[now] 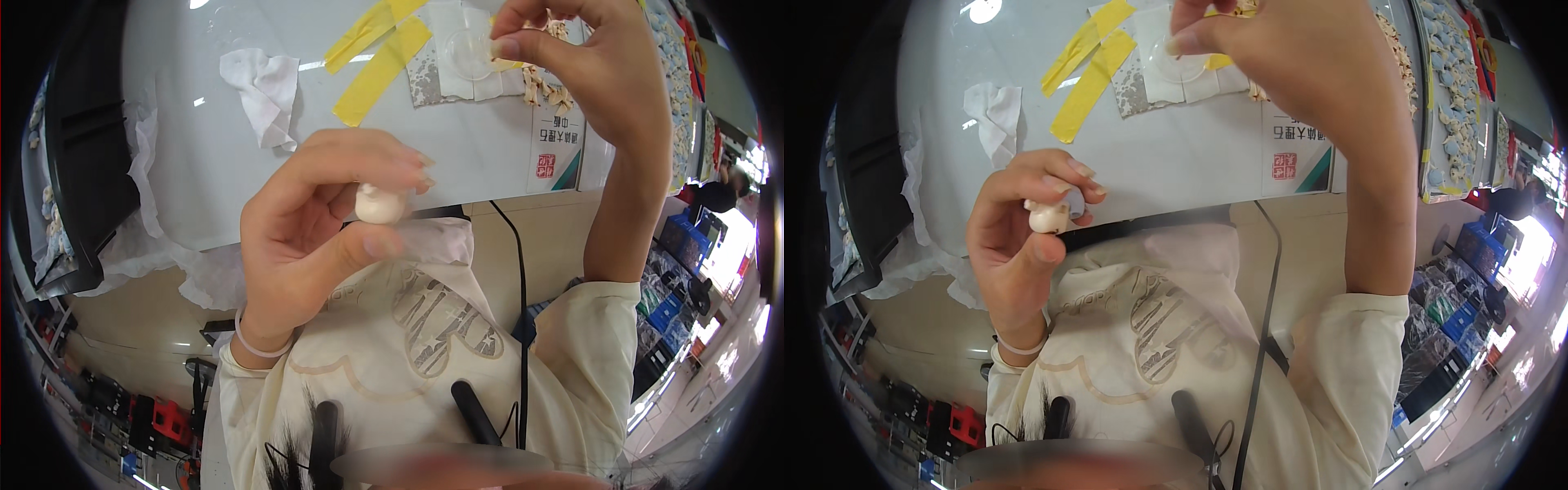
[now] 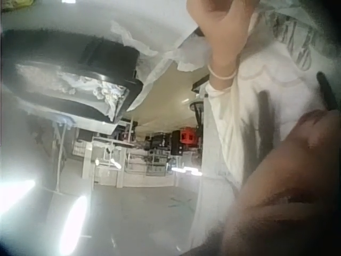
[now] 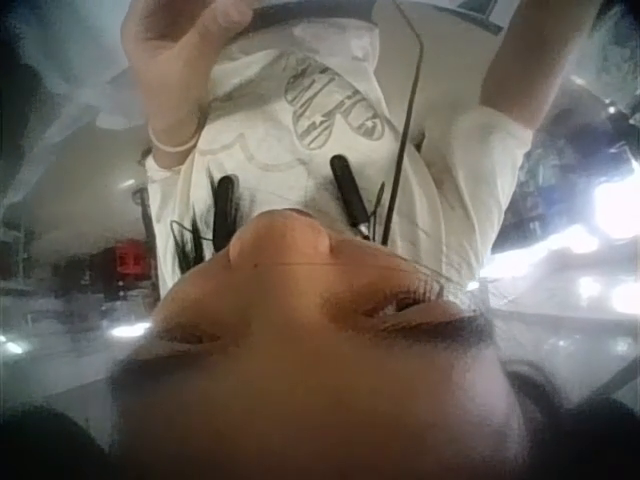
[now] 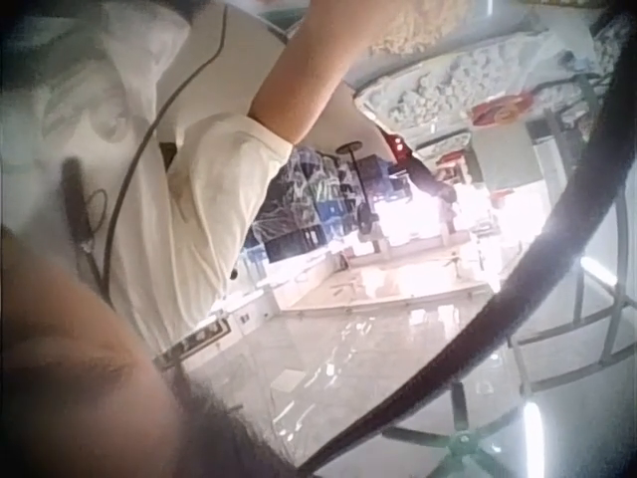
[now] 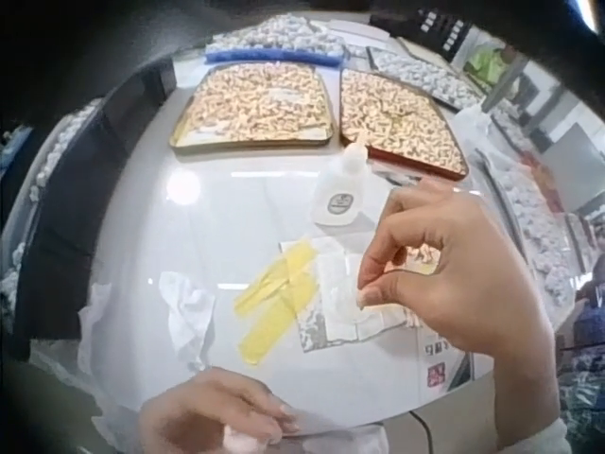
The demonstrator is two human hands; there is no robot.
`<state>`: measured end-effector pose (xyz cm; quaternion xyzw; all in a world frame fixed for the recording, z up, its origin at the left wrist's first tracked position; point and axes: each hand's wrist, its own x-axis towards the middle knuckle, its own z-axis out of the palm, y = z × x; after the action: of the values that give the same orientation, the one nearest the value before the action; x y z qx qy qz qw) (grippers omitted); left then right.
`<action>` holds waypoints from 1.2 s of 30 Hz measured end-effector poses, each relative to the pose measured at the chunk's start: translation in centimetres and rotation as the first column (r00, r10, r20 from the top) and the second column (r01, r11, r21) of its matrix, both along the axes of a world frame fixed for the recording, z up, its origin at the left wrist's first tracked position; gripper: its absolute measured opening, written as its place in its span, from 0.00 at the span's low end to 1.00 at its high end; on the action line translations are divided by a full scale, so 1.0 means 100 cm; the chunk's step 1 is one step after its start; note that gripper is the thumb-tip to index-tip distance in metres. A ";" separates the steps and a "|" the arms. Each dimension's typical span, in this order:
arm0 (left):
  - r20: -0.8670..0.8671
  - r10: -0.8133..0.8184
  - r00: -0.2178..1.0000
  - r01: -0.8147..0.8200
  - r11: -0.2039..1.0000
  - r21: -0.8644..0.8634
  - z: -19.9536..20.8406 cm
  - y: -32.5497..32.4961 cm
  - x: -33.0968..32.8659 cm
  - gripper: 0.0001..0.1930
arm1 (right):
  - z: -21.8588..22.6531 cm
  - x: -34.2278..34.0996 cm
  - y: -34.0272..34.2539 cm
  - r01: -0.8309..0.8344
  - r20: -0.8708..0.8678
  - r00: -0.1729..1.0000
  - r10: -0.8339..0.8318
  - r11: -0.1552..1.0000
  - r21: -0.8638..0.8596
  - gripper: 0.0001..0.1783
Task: The person assembles small figurine parts by gluing hair pieces onto toy heads with a glue bottle.
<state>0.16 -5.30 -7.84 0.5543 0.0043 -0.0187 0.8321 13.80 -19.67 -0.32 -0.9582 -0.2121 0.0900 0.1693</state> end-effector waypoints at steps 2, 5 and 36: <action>-0.016 0.001 1.000 -0.002 0.997 -0.077 -0.002 -0.001 -0.002 0.22 | -0.003 -0.001 0.002 0.003 -0.001 1.000 -0.003 0.995 0.100 0.06; 0.037 -0.015 0.999 0.020 0.991 -0.131 -0.010 0.002 -0.002 0.24 | 0.002 0.002 -0.002 0.077 0.011 0.997 -0.077 0.997 0.012 0.07; 0.120 -0.065 0.991 0.034 0.969 0.246 -0.001 0.001 -0.002 0.19 | -0.005 0.000 -0.005 0.111 -0.030 0.994 -0.108 0.975 0.194 0.06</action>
<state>-0.01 -5.21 -7.95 0.6520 -0.0601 -0.0034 0.7558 13.83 -20.18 -0.84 -0.9463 -0.1651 0.0686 0.2693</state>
